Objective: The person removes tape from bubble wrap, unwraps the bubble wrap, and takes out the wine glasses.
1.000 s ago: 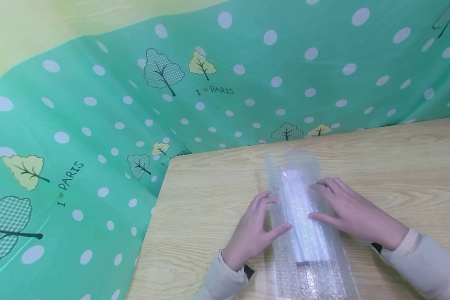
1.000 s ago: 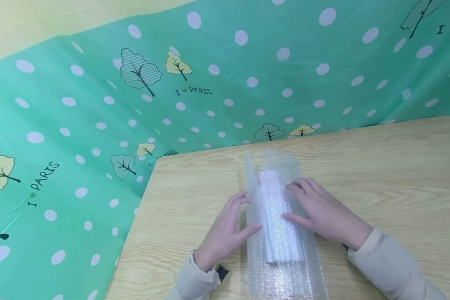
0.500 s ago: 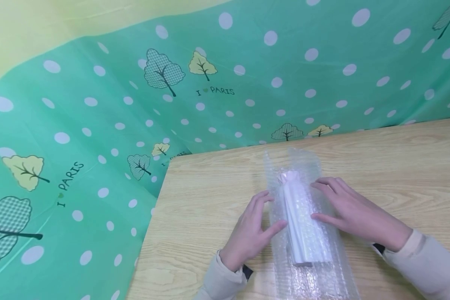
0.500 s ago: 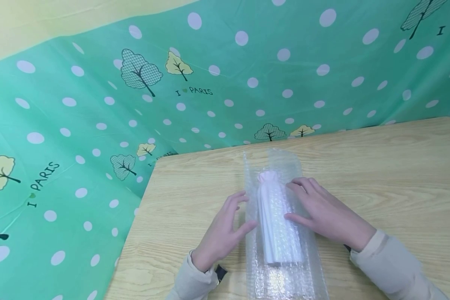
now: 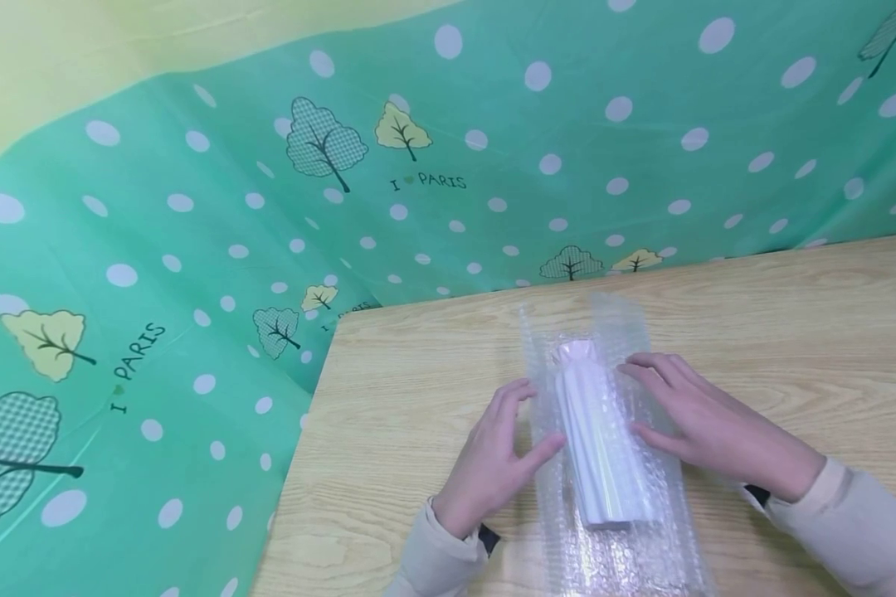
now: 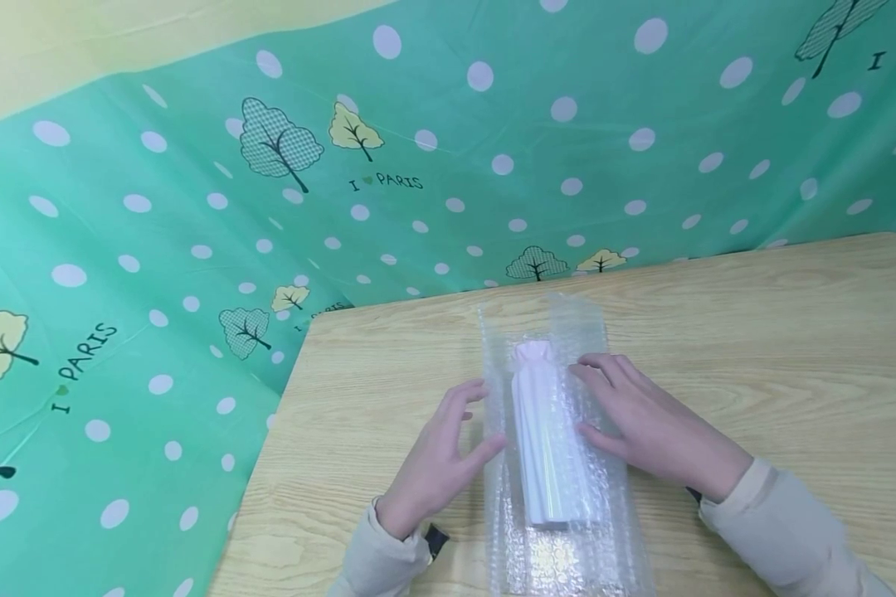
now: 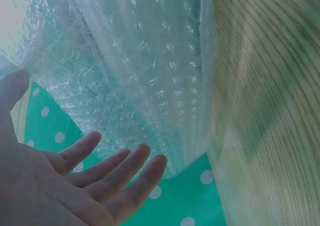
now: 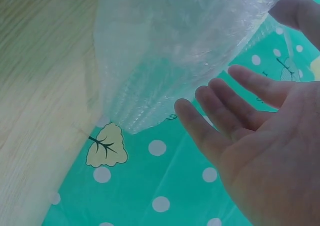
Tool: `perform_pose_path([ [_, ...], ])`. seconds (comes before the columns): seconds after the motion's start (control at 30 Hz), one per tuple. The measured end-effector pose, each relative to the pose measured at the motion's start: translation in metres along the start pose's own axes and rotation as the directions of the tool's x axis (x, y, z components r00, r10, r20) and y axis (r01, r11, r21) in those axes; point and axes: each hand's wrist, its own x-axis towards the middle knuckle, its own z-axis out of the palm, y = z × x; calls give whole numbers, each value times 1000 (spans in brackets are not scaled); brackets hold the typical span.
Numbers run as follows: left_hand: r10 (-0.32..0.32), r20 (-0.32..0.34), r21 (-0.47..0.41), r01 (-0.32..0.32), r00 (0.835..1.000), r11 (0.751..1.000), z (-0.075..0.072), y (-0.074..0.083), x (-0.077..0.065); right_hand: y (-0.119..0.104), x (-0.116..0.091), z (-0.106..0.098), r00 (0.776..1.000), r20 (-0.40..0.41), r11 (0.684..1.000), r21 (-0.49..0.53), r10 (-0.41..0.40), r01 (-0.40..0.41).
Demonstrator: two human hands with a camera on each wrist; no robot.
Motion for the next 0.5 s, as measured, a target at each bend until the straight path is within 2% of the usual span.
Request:
perform_pose_path([
  [0.5, -2, -3, 2, 2, 1000, 1000, -4, -2, 0, 2, -2, 0, 1000, -17, 1000, -5, -21, 21],
])
